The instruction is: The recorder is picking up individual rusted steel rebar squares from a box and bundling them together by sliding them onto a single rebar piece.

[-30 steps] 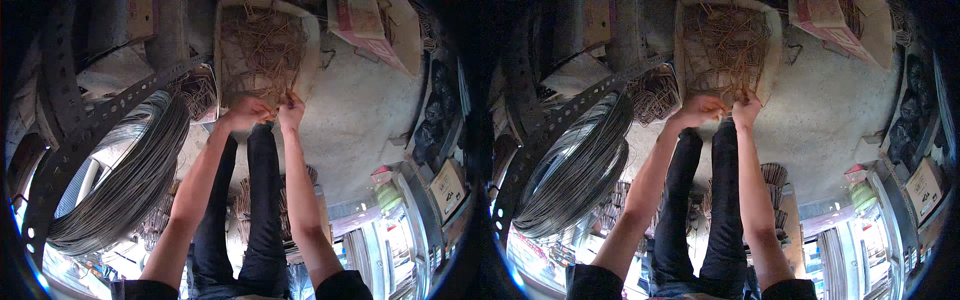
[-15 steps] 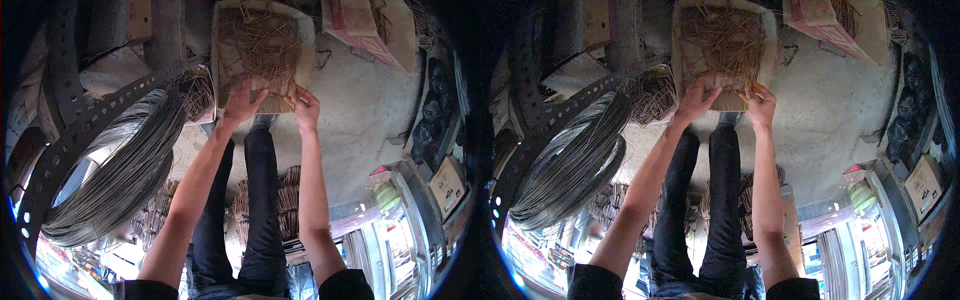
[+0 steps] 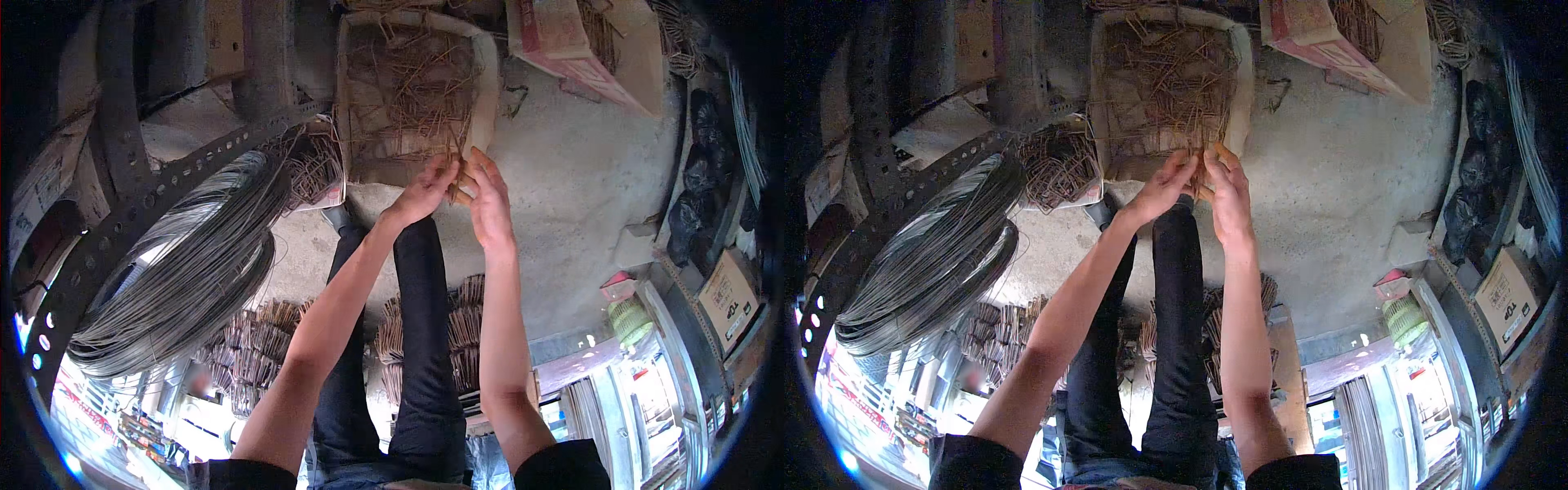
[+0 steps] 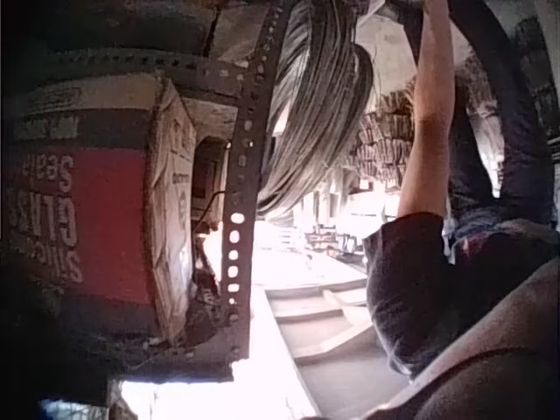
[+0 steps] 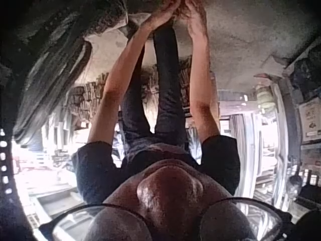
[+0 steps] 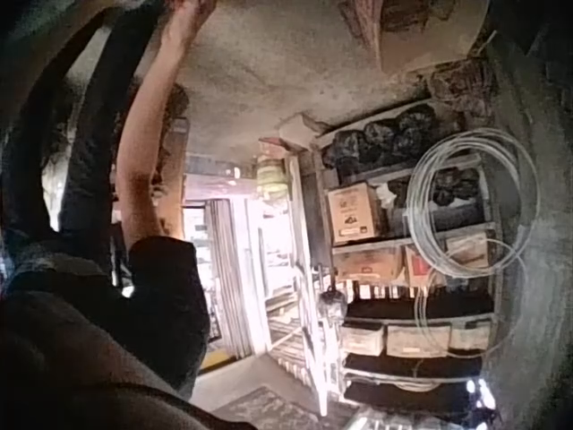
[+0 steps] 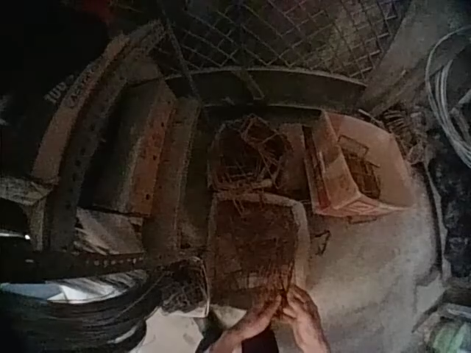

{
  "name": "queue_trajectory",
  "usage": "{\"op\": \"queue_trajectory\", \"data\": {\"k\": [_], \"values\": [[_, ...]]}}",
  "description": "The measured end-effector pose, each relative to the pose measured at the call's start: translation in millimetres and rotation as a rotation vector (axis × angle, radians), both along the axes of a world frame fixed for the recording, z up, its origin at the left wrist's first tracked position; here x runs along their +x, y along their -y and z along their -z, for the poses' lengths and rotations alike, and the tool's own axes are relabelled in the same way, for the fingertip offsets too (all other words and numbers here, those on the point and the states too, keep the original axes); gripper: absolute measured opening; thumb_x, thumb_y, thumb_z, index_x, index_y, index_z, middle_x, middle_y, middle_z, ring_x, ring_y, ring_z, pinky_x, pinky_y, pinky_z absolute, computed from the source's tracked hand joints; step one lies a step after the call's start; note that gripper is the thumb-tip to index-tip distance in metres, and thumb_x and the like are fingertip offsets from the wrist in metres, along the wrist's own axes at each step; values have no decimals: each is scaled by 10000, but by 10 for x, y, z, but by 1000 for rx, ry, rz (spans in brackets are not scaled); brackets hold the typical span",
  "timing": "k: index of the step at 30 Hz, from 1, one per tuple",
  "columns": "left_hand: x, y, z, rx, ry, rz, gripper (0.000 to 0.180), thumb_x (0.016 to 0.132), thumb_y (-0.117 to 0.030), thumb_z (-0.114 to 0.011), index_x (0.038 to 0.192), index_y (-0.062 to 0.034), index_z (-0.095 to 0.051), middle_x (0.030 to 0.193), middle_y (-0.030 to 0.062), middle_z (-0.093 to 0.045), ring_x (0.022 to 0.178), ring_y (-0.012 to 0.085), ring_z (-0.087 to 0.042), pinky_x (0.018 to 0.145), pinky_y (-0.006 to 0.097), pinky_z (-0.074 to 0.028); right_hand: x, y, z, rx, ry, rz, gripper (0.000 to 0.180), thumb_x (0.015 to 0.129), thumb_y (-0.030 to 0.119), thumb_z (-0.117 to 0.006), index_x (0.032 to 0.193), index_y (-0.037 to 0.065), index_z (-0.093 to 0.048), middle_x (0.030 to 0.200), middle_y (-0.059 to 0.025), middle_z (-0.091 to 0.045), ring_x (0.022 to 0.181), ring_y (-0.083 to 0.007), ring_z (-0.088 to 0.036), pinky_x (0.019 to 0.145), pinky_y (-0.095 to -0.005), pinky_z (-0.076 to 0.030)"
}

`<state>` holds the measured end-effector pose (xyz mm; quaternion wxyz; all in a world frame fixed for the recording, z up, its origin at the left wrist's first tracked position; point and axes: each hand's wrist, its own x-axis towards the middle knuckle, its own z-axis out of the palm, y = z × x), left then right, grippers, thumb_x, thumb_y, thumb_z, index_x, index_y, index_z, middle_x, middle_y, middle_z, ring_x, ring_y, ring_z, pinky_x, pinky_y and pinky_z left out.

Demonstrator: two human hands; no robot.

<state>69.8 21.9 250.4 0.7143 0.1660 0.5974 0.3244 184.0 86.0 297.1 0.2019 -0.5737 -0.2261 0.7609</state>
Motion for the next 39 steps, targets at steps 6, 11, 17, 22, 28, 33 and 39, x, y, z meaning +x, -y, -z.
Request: {"op": "queue_trajectory", "data": {"k": [6,11,17,22,28,33,39], "values": [[53,-24,-232,158,44,63,478,920,-374,-483,1247,-33,-408,941,99,-607,814,148,-582,748,301,-475,134,-5,-108,-58,2,40,591,849,335,-614,1283,43,-339,1214,-115,-479,1134,-225,-451,962,-422,-335],[-1,-72,-586,220,-371,330,340,897,-288,-509,1122,-33,-509,717,188,-611,695,279,-623,654,374,-476,85,-81,-421,-67,82,-44,590,834,324,-635,1282,83,-336,1215,-110,-487,1111,-203,-461,960,-417,-334],[-36,-276,-1594,361,-512,556,264,862,-201,-465,1019,-12,-561,846,253,-598,845,418,-575,741,484,-450,398,-313,-1229,818,476,-693,697,704,42,-667,1320,83,-344,1275,-159,-467,1246,-289,-371,1031,-366,-303],[-281,-523,-3640,479,-525,671,329,815,-200,-520,1095,-31,-553,852,253,-605,827,401,-589,740,471,-453,333,-431,-2403,956,192,-796,442,666,9,-665,1097,36,-570,1175,-138,-544,1177,-289,-452,994,-363,-350],[-911,-559,-5827,770,-587,534,307,814,-217,-612,1014,7,-547,787,163,-634,716,238,-614,651,338,-469,-14,-566,-4205,1023,-121,-556,229,783,53,-613,1005,-4,-597,948,-77,-624,884,-148,-579,797,-282,-444],[-1584,-377,-7127,927,-542,339,339,832,-185,-640,1088,-19,-492,739,28,-612,677,79,-547,629,246,-456,-641,-364,-5816,1037,-397,-380,165,896,105,-528,993,-20,-574,699,12,-507,635,-45,-466,581,-188,-382],[-2073,69,-7419,1141,-496,-246,416,939,-290,-472,1255,-28,-401,1034,85,-573,948,126,-561,849,276,-439,-1501,-177,-6924,1081,-621,-275,231,947,159,-454,1005,-36,-564,613,70,-346,493,-9,-279,445,-194,-216]]}}
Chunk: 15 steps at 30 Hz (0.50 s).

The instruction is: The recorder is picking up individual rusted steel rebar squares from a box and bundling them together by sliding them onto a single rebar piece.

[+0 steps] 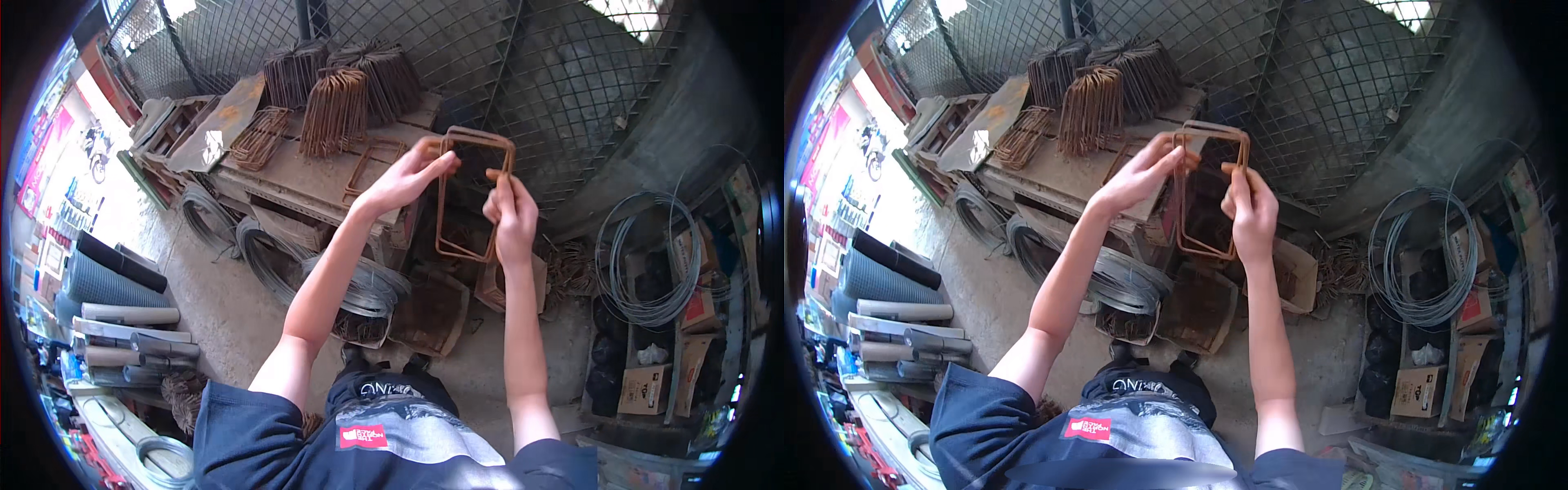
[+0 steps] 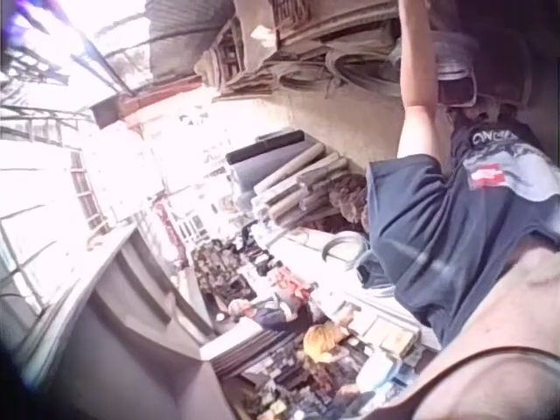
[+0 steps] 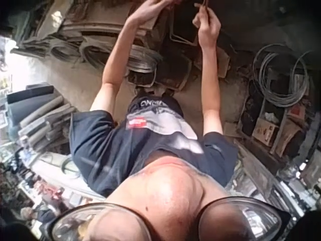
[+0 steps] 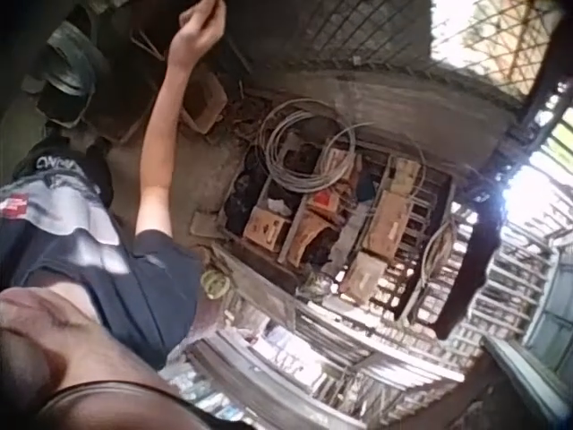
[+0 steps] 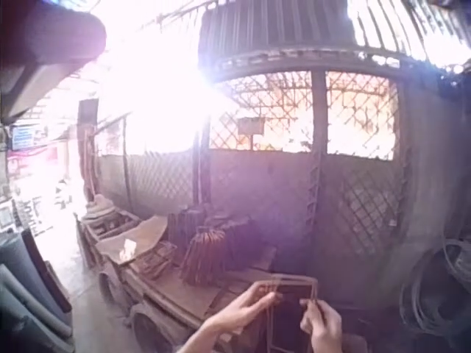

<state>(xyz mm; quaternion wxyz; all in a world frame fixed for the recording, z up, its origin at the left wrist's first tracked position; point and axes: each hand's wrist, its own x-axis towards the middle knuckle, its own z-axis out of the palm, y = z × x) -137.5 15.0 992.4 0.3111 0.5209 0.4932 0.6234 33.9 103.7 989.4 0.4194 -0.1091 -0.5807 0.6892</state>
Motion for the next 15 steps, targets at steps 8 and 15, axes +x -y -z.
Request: {"op": "queue_trajectory", "data": {"k": [8,15], "values": [[-756,242,582,-397,-3,-156,342,927,-320,-488,974,15,-538,749,51,-585,669,112,-600,589,267,-518,-1263,-289,424,-104,316,32,187,832,222,-613,745,70,-549,592,52,-430,505,-42,-386,471,-211,-317],[-1490,71,845,-576,-251,-424,380,807,-318,-627,871,57,-632,807,215,-648,738,287,-662,699,360,-512,-1959,-420,972,-197,554,159,312,804,207,-647,998,-19,-554,801,-53,-578,655,-117,-563,569,-261,-477]]}}
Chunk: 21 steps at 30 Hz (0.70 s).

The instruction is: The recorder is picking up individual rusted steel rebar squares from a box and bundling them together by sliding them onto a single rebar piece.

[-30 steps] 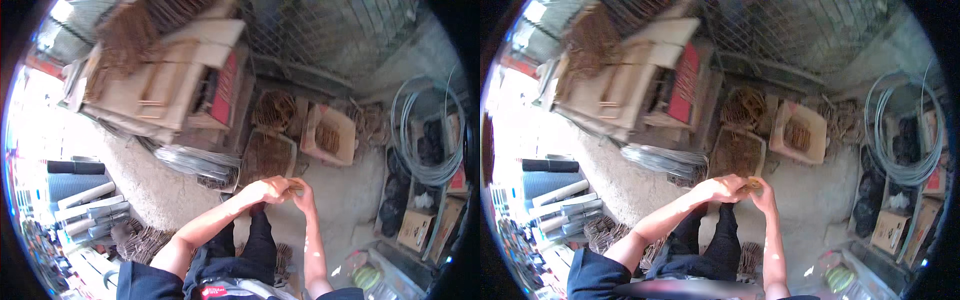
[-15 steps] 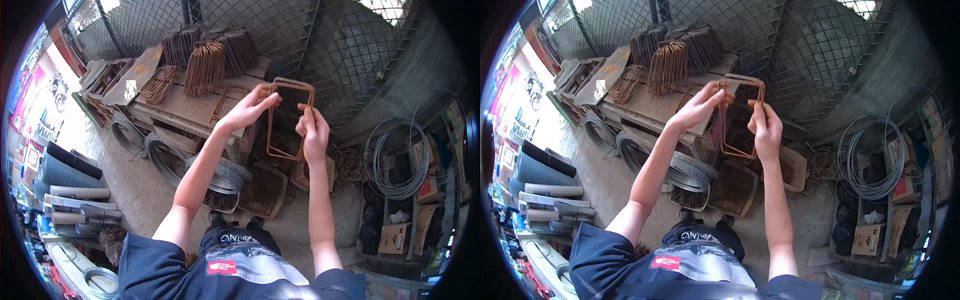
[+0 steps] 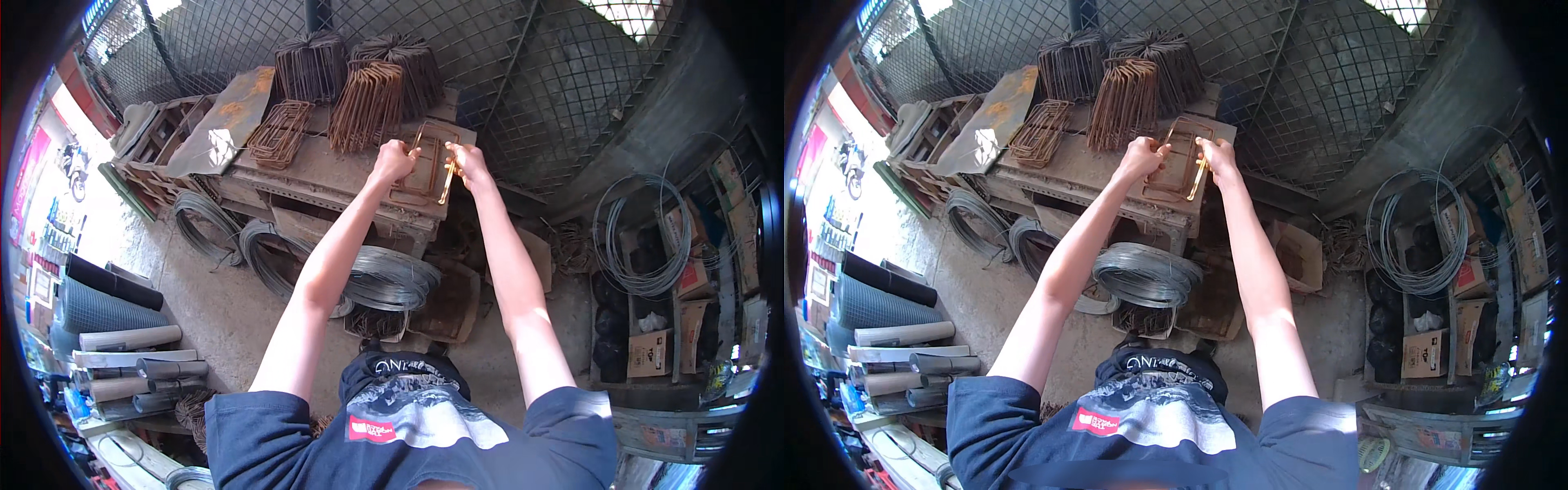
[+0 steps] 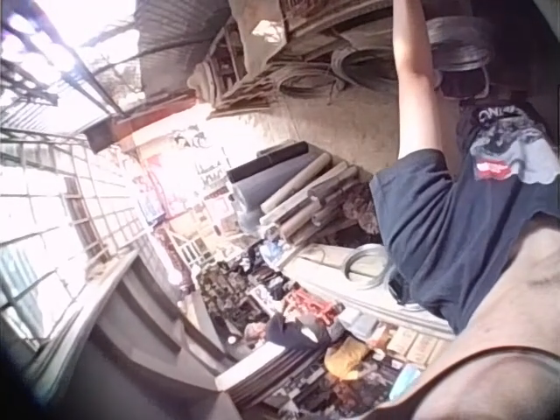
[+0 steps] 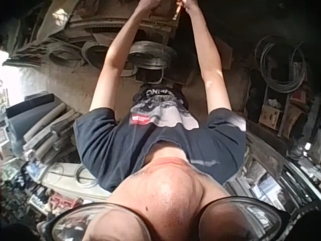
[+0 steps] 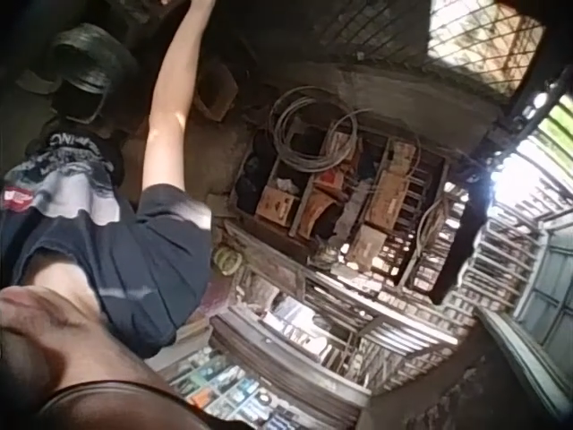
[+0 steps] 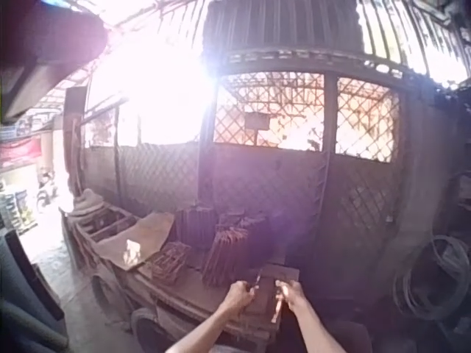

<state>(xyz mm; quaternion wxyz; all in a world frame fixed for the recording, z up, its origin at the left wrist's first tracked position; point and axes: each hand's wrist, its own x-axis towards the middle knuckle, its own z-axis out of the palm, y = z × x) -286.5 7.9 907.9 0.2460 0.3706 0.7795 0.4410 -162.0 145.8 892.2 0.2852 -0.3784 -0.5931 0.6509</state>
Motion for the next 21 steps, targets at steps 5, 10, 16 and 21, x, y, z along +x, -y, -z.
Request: {"op": "queue_trajectory", "data": {"k": [5,10,16,21], "values": [[-230,-81,181,27,-330,-132,366,744,-295,-672,866,48,-637,885,249,-627,898,368,-609,766,419,-494,-335,50,247,294,-4,5,770,717,253,-709,1300,-54,-311,933,-155,-592,753,-221,-586,662,-292,-472],[-129,-26,289,-192,-475,-44,303,720,-252,-684,883,0,-641,959,218,-614,919,367,-601,775,419,-504,-269,-231,731,719,518,-203,589,848,295,-509,1297,-55,-359,1025,-163,-582,828,-163,-565,664,-210,-465],[-202,-68,564,-195,-466,3,427,686,-244,-705,980,30,-561,1033,231,-560,968,359,-575,775,411,-502,-158,-102,722,1084,470,-390,595,835,262,-546,1312,-33,-347,916,-148,-566,798,-172,-558,687,-245,-478],[160,-267,323,-83,-685,-84,568,678,-239,-705,1103,-1,-414,1113,250,-468,1026,378,-516,764,406,-502,123,-130,524,491,313,-160,535,823,212,-639,1253,-21,-424,977,-83,-623,760,-94,-546,675,-227,-444]]}}
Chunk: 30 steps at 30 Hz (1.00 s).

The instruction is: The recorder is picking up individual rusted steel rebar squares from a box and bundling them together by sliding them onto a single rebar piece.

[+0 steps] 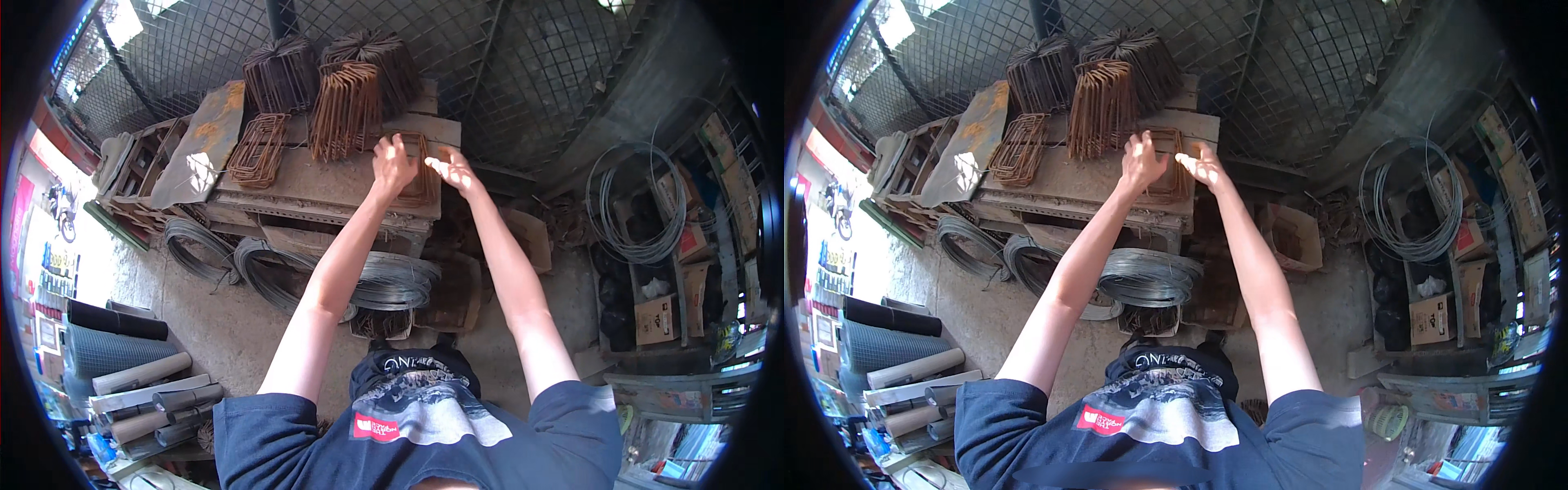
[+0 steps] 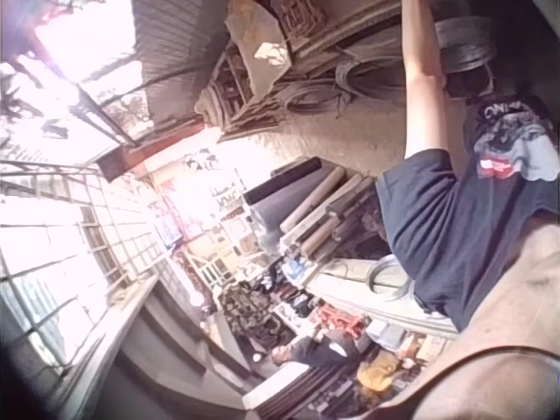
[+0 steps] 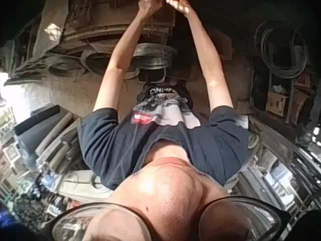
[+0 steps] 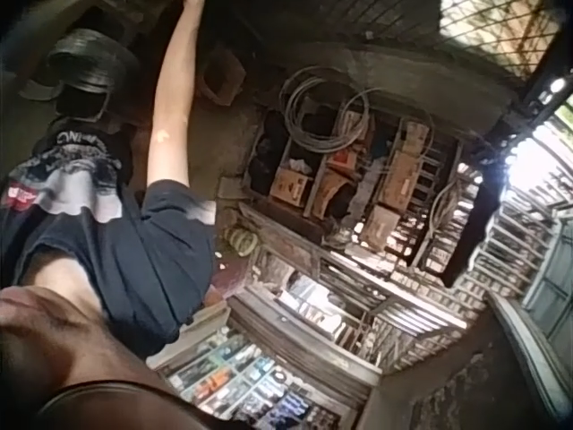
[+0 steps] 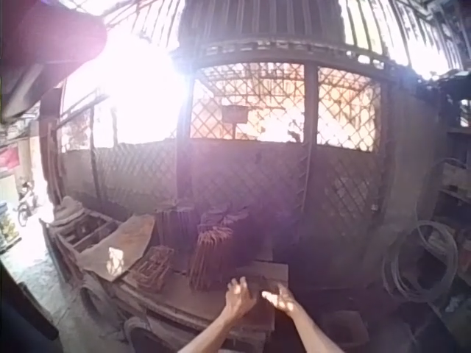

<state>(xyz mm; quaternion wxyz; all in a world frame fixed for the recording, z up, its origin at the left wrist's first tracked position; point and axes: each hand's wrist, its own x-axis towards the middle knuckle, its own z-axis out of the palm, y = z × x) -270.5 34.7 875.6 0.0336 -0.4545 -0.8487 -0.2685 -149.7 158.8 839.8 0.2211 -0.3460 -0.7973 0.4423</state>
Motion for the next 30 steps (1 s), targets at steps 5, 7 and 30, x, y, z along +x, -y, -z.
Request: {"op": "queue_trajectory", "data": {"k": [5,7,30], "values": [[557,-438,-260,211,239,459,318,717,-244,-678,905,-15,-562,862,157,-626,861,305,-610,714,391,-501,731,-246,-73,-290,-105,174,436,802,248,-652,1125,-22,-537,995,-114,-627,920,-172,-590,743,-287,-466],[975,-641,-265,285,265,540,233,740,-219,-659,820,-6,-610,741,147,-646,743,297,-637,665,379,-505,1161,-441,120,-431,-113,229,381,814,292,-645,1077,26,-579,901,-57,-629,818,-116,-589,659,-256,-459],[2804,360,6894,-1009,947,155,401,854,-410,-491,992,-52,-609,964,177,-635,931,308,-606,808,405,-479,3871,498,6821,-899,649,198,263,844,246,-586,964,12,-607,897,-100,-626,793,-195,-582,722,-324,-449]]}}
